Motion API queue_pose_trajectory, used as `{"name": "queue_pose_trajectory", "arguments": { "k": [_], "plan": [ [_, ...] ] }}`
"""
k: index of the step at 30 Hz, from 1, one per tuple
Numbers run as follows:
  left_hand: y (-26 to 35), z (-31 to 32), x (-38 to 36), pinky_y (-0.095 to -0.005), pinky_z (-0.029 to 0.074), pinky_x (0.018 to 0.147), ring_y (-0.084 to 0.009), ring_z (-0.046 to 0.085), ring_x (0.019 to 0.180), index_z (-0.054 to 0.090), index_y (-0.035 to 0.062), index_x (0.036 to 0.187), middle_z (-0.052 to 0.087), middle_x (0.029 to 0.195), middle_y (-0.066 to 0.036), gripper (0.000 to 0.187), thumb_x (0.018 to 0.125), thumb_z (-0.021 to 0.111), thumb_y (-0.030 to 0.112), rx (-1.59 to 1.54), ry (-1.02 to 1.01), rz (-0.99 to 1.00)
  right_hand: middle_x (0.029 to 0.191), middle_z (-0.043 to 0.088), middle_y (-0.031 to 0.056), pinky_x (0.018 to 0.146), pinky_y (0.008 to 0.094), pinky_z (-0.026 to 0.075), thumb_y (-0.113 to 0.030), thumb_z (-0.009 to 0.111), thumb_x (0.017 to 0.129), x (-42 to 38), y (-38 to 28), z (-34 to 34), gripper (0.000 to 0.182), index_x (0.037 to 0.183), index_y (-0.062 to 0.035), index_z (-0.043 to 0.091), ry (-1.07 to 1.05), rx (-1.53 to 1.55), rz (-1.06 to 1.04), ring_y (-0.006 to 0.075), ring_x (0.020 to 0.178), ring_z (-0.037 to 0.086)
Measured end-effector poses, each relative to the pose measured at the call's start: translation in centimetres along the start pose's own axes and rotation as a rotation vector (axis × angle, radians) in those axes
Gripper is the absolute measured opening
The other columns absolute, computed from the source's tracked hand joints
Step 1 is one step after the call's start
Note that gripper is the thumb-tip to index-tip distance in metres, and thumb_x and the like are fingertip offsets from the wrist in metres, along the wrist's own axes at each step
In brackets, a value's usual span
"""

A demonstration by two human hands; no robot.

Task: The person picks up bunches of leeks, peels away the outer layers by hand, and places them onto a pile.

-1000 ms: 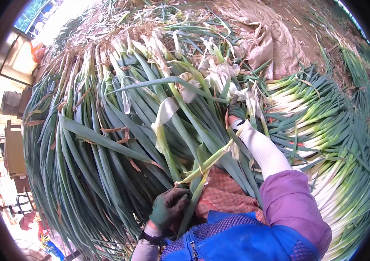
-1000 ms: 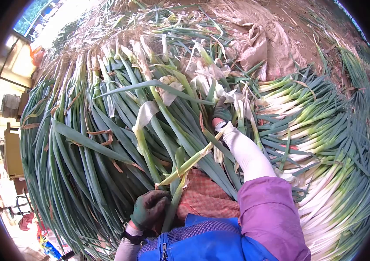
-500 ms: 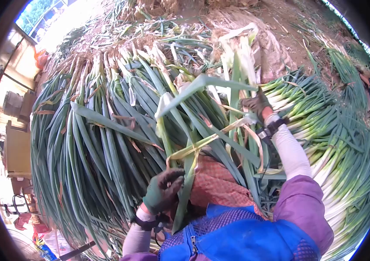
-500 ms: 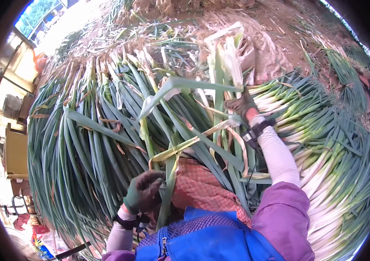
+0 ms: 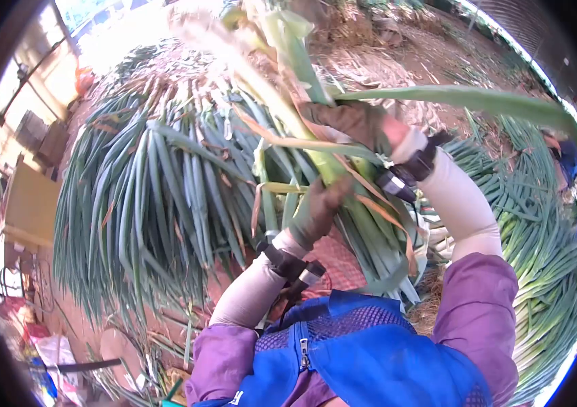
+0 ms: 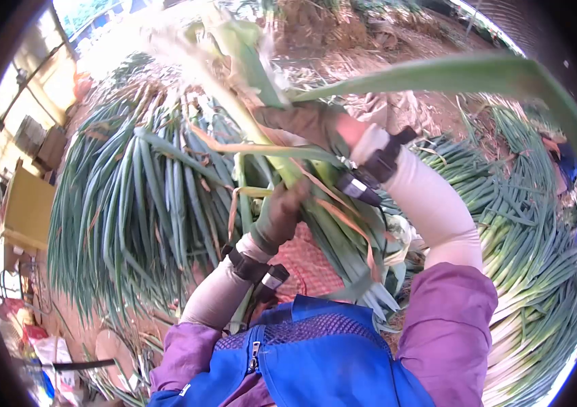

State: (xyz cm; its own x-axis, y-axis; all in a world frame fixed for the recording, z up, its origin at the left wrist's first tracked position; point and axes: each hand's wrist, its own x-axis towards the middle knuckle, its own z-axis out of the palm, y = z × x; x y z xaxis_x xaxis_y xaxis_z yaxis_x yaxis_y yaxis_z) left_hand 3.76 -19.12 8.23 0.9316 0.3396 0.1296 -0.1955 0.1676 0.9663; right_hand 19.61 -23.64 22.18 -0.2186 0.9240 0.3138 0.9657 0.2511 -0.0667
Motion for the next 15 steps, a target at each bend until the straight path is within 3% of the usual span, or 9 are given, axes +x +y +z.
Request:
{"name": "queue_pose_trajectory", "arguments": {
  "k": [2,4,6,7,9,11,13,14,15],
  "plan": [
    [-1.9,-1.9,-2.1,-0.0308,0.047,0.089,-0.0159,0.055,0.102,0.05,-0.001,0.125,0.057,0.114,-0.008,0.061,0.096,0.043,0.052,-0.053,0.095,-0.008,0.141,0.048,0.0096,0.104,0.0316,0.041,-0.017,0.05,0.095,1.5,1.5,5.1,0.042,0.136,-0.0096,0.048,-0.227,0.062,0.017,0.0229,0.124,0.051],
    [-5.2,-4.8,-3.9,-0.0319,0.047,0.092,-0.0169,0.056,0.106,0.049,-0.0007,0.128,0.058,0.117,-0.01,0.066,0.096,0.04,0.057,-0.107,0.124,0.06,0.126,0.059,0.0109,0.092,0.0299,0.048,-0.012,0.055,0.092,0.2,3.2,11.7,0.036,0.127,-0.0056,0.055,-0.038,-0.097,-0.5,0.0182,0.108,0.059],
    [-9.4,-7.4,-6.1,-0.0317,0.046,0.093,-0.0169,0.057,0.106,0.047,-0.0018,0.129,0.058,0.117,-0.01,0.067,0.097,0.04,0.057,-0.176,0.081,0.19,0.089,0.067,0.0093,0.077,0.0317,0.049,-0.018,0.055,0.089,-2.5,1.4,17.3,0.021,0.104,-0.009,0.065,-0.461,0.652,0.384,0.0225,0.083,0.064],
    [-10.5,-9.2,-6.9,-0.0343,0.047,0.095,-0.0188,0.058,0.106,0.046,-0.001,0.13,0.059,0.118,-0.01,0.063,0.098,0.042,0.053,-0.114,0.022,0.101,0.088,0.069,0.0089,0.076,0.0319,0.049,-0.022,0.056,0.089,-3.9,1.8,19.7,0.022,0.104,-0.0102,0.067,-0.477,0.749,0.242,0.0236,0.081,0.065],
    [-7.3,-7.6,-8.6,-0.0345,0.048,0.093,-0.0204,0.058,0.107,0.049,0.0011,0.128,0.059,0.116,-0.011,0.06,0.096,0.048,0.051,-0.462,0.191,-0.123,0.091,0.07,0.0096,0.073,0.0312,0.05,-0.029,0.061,0.088,-5.1,0.0,21.1,0.028,0.105,-0.0092,0.069,-0.429,0.871,0.553,0.0225,0.082,0.065],
    [-6.7,-8.0,-9.2,-0.0375,0.05,0.09,-0.0244,0.06,0.105,0.05,0.0026,0.127,0.061,0.115,-0.012,0.049,0.096,0.052,0.04,-0.702,0.28,-0.301,0.093,0.069,0.0075,0.074,0.0294,0.049,-0.028,0.069,0.082,-5.7,-0.2,21.8,0.037,0.108,-0.002,0.067,-0.321,0.79,0.519,0.0169,0.084,0.063],
    [-8.9,-10.7,-9.6,-0.0381,0.05,0.088,-0.0243,0.06,0.102,0.051,0.0017,0.125,0.061,0.111,-0.011,0.045,0.095,0.053,0.035,-0.709,0.353,-0.266,0.092,0.068,0.005,0.075,0.0283,0.049,-0.028,0.071,0.081,-5.6,-1.3,20.9,0.04,0.109,-0.0005,0.066,-0.201,1.021,0.85,0.0155,0.081,0.062],
    [-9.5,-11.5,-9.3,-0.0384,0.05,0.088,-0.0243,0.06,0.1,0.052,0.0012,0.125,0.061,0.11,-0.011,0.043,0.095,0.053,0.032,-0.712,0.387,-0.251,0.092,0.068,0.0041,0.075,0.0276,0.048,-0.031,0.07,0.083,-5.4,-1.2,20.8,0.04,0.108,0.0002,0.066,-0.128,1.13,0.758,0.0141,0.08,0.061],
    [-2.7,-8.9,-8.8,-0.0389,0.05,0.086,-0.0237,0.06,0.095,0.055,0.0014,0.12,0.061,0.106,-0.011,0.037,0.093,0.052,0.025,-0.876,0.441,-0.275,0.09,0.068,0.0037,0.074,0.0278,0.048,-0.031,0.069,0.083,-5.4,-1.4,20.2,0.039,0.106,0.0001,0.067,-0.091,1.094,0.79,0.0136,0.079,0.06]
  ]
}}
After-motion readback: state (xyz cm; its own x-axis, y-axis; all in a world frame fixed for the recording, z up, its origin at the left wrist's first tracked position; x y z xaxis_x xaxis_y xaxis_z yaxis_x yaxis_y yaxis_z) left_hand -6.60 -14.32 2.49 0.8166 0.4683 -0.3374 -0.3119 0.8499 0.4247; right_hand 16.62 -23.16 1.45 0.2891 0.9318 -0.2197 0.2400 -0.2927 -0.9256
